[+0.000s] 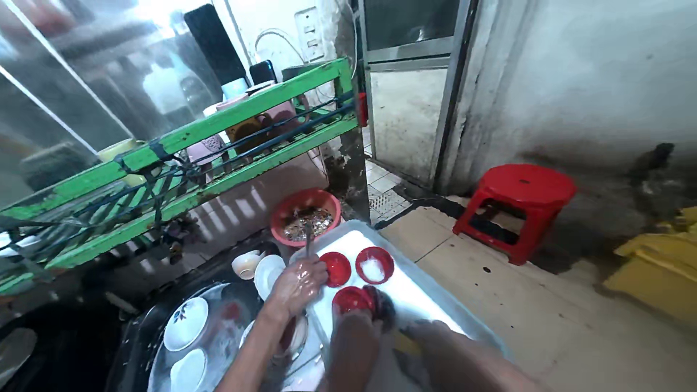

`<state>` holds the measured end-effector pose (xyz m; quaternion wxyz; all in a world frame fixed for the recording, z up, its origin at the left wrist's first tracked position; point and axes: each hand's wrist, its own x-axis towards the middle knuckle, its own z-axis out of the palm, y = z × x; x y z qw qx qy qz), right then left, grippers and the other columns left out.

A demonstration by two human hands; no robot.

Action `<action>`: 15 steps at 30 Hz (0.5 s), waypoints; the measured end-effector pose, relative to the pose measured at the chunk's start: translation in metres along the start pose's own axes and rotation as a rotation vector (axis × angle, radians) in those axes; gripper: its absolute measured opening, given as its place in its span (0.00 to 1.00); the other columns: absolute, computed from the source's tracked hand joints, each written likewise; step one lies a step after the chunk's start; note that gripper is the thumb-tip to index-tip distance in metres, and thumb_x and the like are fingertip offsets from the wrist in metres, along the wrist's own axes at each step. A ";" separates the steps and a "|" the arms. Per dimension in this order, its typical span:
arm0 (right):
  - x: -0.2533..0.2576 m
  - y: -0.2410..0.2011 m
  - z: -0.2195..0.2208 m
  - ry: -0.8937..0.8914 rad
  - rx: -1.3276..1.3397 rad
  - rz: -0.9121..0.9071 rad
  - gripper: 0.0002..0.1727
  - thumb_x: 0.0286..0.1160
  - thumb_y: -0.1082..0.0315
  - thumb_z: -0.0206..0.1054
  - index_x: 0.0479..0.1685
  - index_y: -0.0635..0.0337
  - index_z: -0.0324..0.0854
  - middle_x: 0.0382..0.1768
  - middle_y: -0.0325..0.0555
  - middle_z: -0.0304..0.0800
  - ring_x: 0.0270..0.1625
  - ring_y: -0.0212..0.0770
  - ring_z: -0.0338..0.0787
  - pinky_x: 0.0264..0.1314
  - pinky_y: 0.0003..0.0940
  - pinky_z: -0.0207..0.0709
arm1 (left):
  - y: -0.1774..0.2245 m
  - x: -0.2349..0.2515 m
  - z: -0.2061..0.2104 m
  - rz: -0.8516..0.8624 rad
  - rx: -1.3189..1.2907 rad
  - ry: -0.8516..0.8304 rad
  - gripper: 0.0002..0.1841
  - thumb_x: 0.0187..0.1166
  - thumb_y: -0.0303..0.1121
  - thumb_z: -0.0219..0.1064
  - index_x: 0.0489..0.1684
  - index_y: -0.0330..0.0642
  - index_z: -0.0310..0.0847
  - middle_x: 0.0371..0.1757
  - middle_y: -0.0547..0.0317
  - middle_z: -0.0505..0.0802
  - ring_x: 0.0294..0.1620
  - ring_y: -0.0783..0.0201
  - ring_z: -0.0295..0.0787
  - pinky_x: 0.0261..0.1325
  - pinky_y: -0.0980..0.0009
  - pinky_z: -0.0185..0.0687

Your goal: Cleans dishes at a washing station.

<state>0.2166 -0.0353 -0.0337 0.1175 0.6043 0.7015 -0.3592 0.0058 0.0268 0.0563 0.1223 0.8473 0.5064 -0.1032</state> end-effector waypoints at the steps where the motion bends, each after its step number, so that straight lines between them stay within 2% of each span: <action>1: 0.001 -0.001 -0.001 -0.010 -0.028 -0.028 0.30 0.70 0.62 0.73 0.73 0.64 0.78 0.75 0.66 0.78 0.78 0.72 0.75 0.68 0.74 0.74 | -0.015 0.007 0.007 0.117 0.076 0.023 0.20 0.87 0.41 0.59 0.56 0.33 0.89 0.65 0.46 0.91 0.74 0.47 0.82 0.84 0.50 0.64; 3: 0.002 -0.001 -0.003 -0.030 -0.032 -0.091 0.30 0.70 0.64 0.72 0.74 0.64 0.77 0.74 0.66 0.79 0.77 0.70 0.77 0.72 0.72 0.71 | -0.050 0.029 0.033 0.398 0.138 0.052 0.15 0.88 0.32 0.56 0.52 0.32 0.89 0.63 0.44 0.90 0.72 0.46 0.82 0.79 0.51 0.69; 4: 0.010 0.007 0.001 -0.007 -0.001 -0.136 0.31 0.69 0.62 0.74 0.73 0.64 0.78 0.71 0.67 0.82 0.74 0.69 0.81 0.72 0.72 0.72 | -0.060 0.035 0.040 0.466 0.137 0.057 0.15 0.88 0.30 0.55 0.56 0.34 0.88 0.68 0.46 0.88 0.76 0.49 0.79 0.82 0.54 0.66; 5: 0.016 0.013 0.002 0.007 0.050 -0.167 0.32 0.67 0.60 0.76 0.73 0.61 0.78 0.69 0.66 0.83 0.71 0.67 0.83 0.70 0.71 0.74 | -0.059 0.033 0.038 0.439 0.109 0.055 0.17 0.89 0.30 0.54 0.63 0.36 0.86 0.75 0.49 0.85 0.83 0.52 0.73 0.87 0.57 0.61; 6: 0.018 0.018 -0.001 0.030 0.144 -0.196 0.33 0.67 0.59 0.78 0.74 0.61 0.78 0.68 0.65 0.83 0.70 0.64 0.84 0.72 0.68 0.73 | -0.047 0.019 0.024 0.316 0.059 0.060 0.18 0.89 0.31 0.54 0.69 0.36 0.84 0.79 0.50 0.83 0.85 0.53 0.70 0.90 0.58 0.57; 7: 0.015 0.022 -0.006 0.082 0.280 -0.223 0.34 0.66 0.60 0.79 0.75 0.63 0.77 0.67 0.66 0.84 0.69 0.63 0.84 0.74 0.64 0.73 | -0.023 -0.002 -0.002 0.116 0.000 0.068 0.19 0.89 0.28 0.54 0.71 0.33 0.81 0.80 0.48 0.81 0.86 0.52 0.69 0.91 0.58 0.54; 9: 0.010 0.030 -0.011 0.247 0.551 -0.225 0.34 0.63 0.64 0.81 0.72 0.65 0.78 0.61 0.64 0.88 0.64 0.58 0.87 0.72 0.58 0.76 | 0.042 -0.047 -0.067 -0.383 -0.200 0.102 0.20 0.90 0.22 0.48 0.78 0.22 0.69 0.84 0.37 0.75 0.90 0.48 0.62 0.92 0.62 0.47; 10: 0.009 0.033 -0.011 0.324 0.661 -0.202 0.35 0.63 0.65 0.81 0.74 0.67 0.76 0.62 0.65 0.87 0.66 0.58 0.87 0.73 0.57 0.76 | 0.068 -0.063 -0.091 -0.552 -0.330 0.191 0.21 0.90 0.20 0.47 0.77 0.17 0.67 0.84 0.33 0.73 0.89 0.47 0.62 0.90 0.65 0.48; 11: 0.011 0.036 -0.010 0.396 0.760 -0.186 0.37 0.63 0.66 0.80 0.75 0.68 0.74 0.63 0.66 0.86 0.66 0.58 0.87 0.73 0.57 0.76 | 0.087 -0.075 -0.106 -0.636 -0.454 0.308 0.19 0.86 0.17 0.48 0.70 0.13 0.71 0.78 0.29 0.79 0.83 0.47 0.70 0.84 0.69 0.57; 12: 0.013 0.039 -0.008 0.447 0.849 -0.181 0.38 0.62 0.65 0.80 0.76 0.68 0.74 0.62 0.65 0.87 0.65 0.56 0.87 0.72 0.57 0.78 | 0.102 -0.085 -0.116 -0.624 -0.557 0.375 0.15 0.78 0.13 0.51 0.55 0.09 0.77 0.64 0.26 0.87 0.67 0.49 0.82 0.71 0.73 0.69; 13: 0.015 0.041 -0.006 0.465 0.928 -0.185 0.39 0.60 0.63 0.80 0.76 0.66 0.74 0.61 0.62 0.87 0.64 0.53 0.88 0.70 0.55 0.79 | 0.112 -0.092 -0.130 -0.535 -0.647 0.224 0.13 0.73 0.11 0.53 0.46 0.07 0.79 0.56 0.25 0.89 0.58 0.53 0.85 0.63 0.75 0.73; 15: 0.017 0.043 -0.003 0.487 1.041 -0.237 0.39 0.55 0.57 0.79 0.72 0.63 0.76 0.56 0.54 0.90 0.58 0.45 0.91 0.63 0.50 0.84 | 0.132 -0.092 -0.155 -0.359 -0.721 -0.386 0.16 0.79 0.13 0.50 0.57 0.05 0.74 0.68 0.24 0.84 0.67 0.58 0.78 0.71 0.80 0.64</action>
